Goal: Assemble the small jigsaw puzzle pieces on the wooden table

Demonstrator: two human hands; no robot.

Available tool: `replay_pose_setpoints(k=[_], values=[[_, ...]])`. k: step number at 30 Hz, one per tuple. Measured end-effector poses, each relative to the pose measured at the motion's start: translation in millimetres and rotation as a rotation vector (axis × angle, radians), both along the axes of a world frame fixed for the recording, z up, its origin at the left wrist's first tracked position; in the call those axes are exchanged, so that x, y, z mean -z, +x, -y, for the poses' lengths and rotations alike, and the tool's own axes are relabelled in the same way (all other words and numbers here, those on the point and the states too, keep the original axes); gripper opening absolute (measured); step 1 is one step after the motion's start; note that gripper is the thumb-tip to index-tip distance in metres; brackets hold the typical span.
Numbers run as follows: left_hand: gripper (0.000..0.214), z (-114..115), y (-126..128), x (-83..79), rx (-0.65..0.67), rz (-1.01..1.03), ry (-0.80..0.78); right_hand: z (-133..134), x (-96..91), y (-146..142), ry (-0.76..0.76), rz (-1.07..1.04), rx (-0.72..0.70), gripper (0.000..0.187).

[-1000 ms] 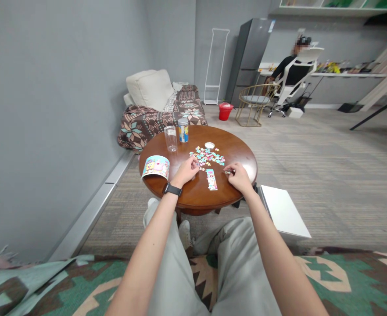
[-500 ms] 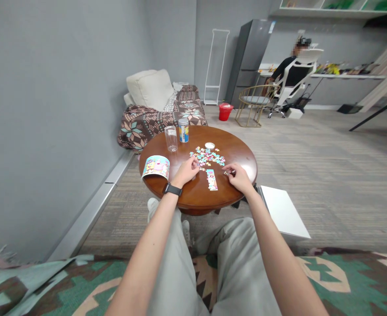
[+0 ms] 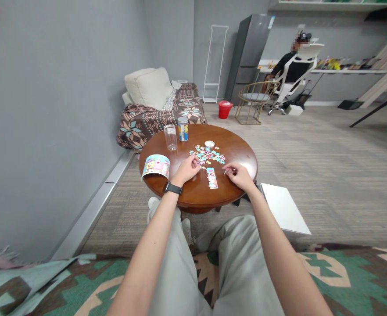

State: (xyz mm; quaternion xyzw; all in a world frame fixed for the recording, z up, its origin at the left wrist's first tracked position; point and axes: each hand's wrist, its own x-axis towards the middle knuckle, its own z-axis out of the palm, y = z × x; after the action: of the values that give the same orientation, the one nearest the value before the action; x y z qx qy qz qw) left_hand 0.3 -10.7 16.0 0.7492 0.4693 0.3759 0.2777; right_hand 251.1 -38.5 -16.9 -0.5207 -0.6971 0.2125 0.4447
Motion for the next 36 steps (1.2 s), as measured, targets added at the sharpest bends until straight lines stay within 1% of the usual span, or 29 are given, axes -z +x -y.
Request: replay_pose_setpoints(k=[4,10,13,16,18,21,24,26,27,29,30,32,36], values=[[0.006,5,0,-6.1,0.091,0.036,0.072,-2,0.6,1,-0.031,-0.052,-0.010,0.012],[0.006,6,-1,-3.6,0.125,0.045,0.096,-5,5.5,3,-0.091,-0.169,-0.009,0.021],[0.004,5,0,-2.2,0.144,0.030,0.073,-6,9.3,3,-0.057,-0.204,0.062,0.026],[0.011,6,1,-2.0,0.148,0.019,0.073,-5,10.0,2,-0.023,-0.179,0.082,0.028],[0.014,7,1,-1.9,0.146,0.019,0.066,-3,7.6,0,-0.032,-0.115,0.058,0.026],[0.016,7,1,-1.1,0.149,0.020,0.047,0,-1.0,-5,-0.079,-0.016,-0.002,0.024],[0.015,7,1,-0.9,0.166,0.011,0.041,1,-13.7,-16,-0.144,0.008,-0.112,0.024],[0.014,7,1,-1.3,0.171,0.000,0.046,-1,-20.8,-26,-0.142,-0.024,-0.181,0.024],[0.013,7,1,-1.7,0.174,-0.006,0.050,-3,-22.8,-31,-0.110,-0.045,-0.201,0.024],[0.012,8,1,-2.1,0.185,-0.016,0.055,-7,-22.5,-40,-0.051,-0.092,-0.206,0.021],[0.011,8,1,-2.2,0.192,-0.018,0.055,-8,-20.3,-43,-0.051,-0.125,-0.193,0.020],[0.009,7,0,-2.0,0.205,-0.022,0.058,-11,-13.5,-45,-0.109,-0.211,-0.168,0.021],[0.011,6,2,-0.3,0.247,-0.052,0.083,-13,-1.7,-45,-0.245,-0.396,-0.172,0.032]])
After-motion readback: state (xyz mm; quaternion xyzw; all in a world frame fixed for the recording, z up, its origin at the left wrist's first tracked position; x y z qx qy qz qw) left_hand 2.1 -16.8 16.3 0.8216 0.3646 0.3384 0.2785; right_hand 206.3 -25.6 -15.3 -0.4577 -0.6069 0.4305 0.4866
